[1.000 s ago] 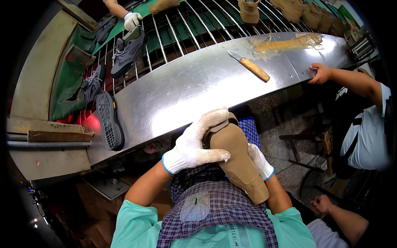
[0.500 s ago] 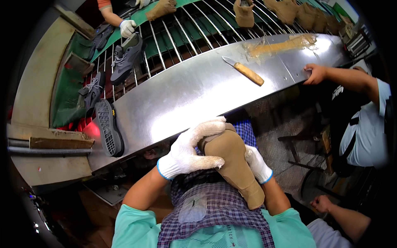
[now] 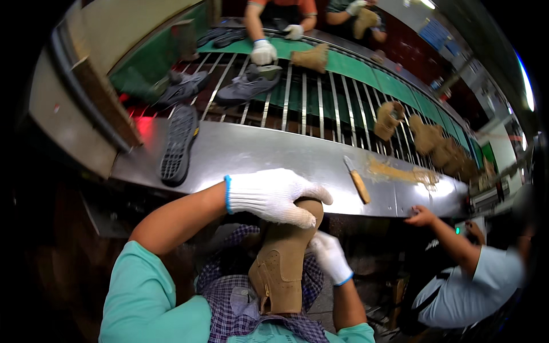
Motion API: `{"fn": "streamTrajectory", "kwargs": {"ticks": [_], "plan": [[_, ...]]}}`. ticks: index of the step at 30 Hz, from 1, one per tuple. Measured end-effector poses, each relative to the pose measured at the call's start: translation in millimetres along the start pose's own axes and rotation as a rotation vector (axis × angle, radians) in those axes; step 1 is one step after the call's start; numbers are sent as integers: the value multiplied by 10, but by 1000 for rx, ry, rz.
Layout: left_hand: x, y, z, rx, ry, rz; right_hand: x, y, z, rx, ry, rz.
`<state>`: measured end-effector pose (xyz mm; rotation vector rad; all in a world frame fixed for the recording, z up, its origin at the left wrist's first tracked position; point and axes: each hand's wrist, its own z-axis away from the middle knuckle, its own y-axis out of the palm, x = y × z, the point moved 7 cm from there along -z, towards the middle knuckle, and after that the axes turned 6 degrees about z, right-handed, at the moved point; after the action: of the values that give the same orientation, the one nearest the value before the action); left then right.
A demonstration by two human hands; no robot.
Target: The person uses a small tool and a cloth to clean the exterior of shoes before placing the shoes onto a moving conveyor belt.
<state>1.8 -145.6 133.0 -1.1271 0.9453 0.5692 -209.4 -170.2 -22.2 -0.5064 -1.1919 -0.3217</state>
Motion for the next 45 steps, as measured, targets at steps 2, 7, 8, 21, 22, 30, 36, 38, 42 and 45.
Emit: {"fn": "streamTrajectory", "kwargs": {"ticks": [2,7,8,21,22,30,36,38,42,45], "plan": [[206,137,30,11,-16,62,300,-456,-170,-306,-210,243],[696,532,378,-448,282,710,1127,-483,-337,-63,-487,565],[809,684,577,-397,218,608,1173,-527,-297,-42,-414,612],[391,407,179,-750,536,212,1863,-222,-179,105,-305,868],[432,379,74,-605,465,345,1880,-214,-149,90,-297,893],[529,657,124,-189,275,470,1568,-389,12,-88,-505,1179],[416,630,323,-199,291,279,1506,-397,-68,-103,-618,1039],[478,647,357,-149,155,321,1567,-373,-99,-86,-628,1025],[418,694,483,-216,104,244,1666,-306,-99,-73,-666,1020],[398,753,565,-294,153,205,1741,-250,-98,-76,-666,1010]]}}
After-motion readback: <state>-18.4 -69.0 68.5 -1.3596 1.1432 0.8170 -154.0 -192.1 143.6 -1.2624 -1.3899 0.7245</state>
